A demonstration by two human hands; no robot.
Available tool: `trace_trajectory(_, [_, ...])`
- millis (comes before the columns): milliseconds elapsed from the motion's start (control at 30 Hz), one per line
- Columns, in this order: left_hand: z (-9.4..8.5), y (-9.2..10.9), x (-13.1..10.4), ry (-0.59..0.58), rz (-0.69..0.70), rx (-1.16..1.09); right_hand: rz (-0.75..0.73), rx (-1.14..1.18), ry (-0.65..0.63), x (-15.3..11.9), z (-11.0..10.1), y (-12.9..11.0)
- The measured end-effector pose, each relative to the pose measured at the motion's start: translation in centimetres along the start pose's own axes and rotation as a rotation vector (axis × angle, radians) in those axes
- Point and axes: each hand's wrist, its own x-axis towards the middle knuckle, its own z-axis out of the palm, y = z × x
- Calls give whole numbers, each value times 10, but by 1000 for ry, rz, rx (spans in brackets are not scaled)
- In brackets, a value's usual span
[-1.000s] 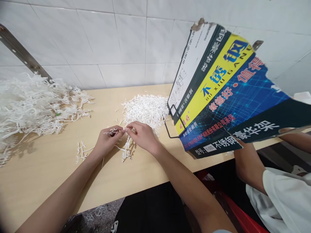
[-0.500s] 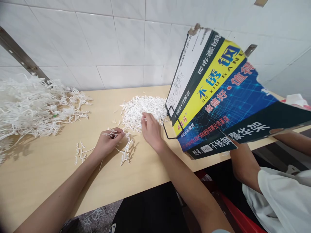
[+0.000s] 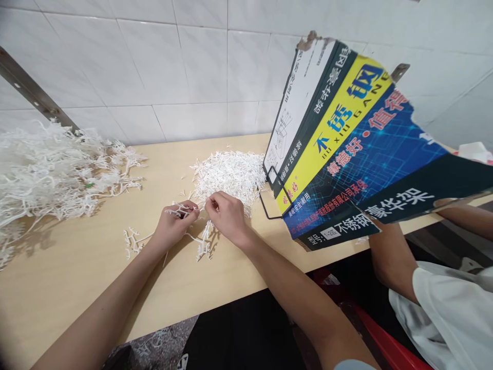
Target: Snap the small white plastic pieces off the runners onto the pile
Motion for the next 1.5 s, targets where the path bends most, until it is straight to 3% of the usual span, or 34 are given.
trace_trajectory(133, [-2,1,-6,-73,32,8,224,9,252,15,-13,23])
trace_trajectory(200, [-3,3,-8,-52,11,6,273,24,257,20,-19,34])
trace_trajectory(300, [-2,6,-6,21,-33,-13,215,49,157,20,-22,33])
trace_trajectory(500, [-4,2,0,94,-77,-40,-74,157,-216,5,-13,-2])
trace_trajectory(667, [-6,3,-1,45,-113,-43,-129,164,-193,3,-5,-1])
trace_trajectory(800, [-5,4,-1,-45,-94,-54,-20,247,-170,1,-3,-1])
trace_trajectory(1000, [-3,5,0,-45,-38,-76,85,281,-236,-5,-2,-13])
trace_trajectory(1067, [-3,7,-1,-37,-48,-104,115,237,-193,-3,-1,-13])
trace_trajectory(1200, [-5,8,-6,-123,-37,-81,286,271,100,9,-8,3])
trace_trajectory(1267, [-7,7,-5,-126,-54,-78,306,312,181,14,-14,12])
trace_trajectory(1333, [-9,6,-2,-44,-95,-89,267,309,132,15,-19,14])
trace_trajectory(1433, [-11,4,4,74,-133,-99,134,318,-101,9,-18,3])
trace_trajectory(1500, [-11,4,6,86,-131,-101,51,333,-218,5,-14,-6])
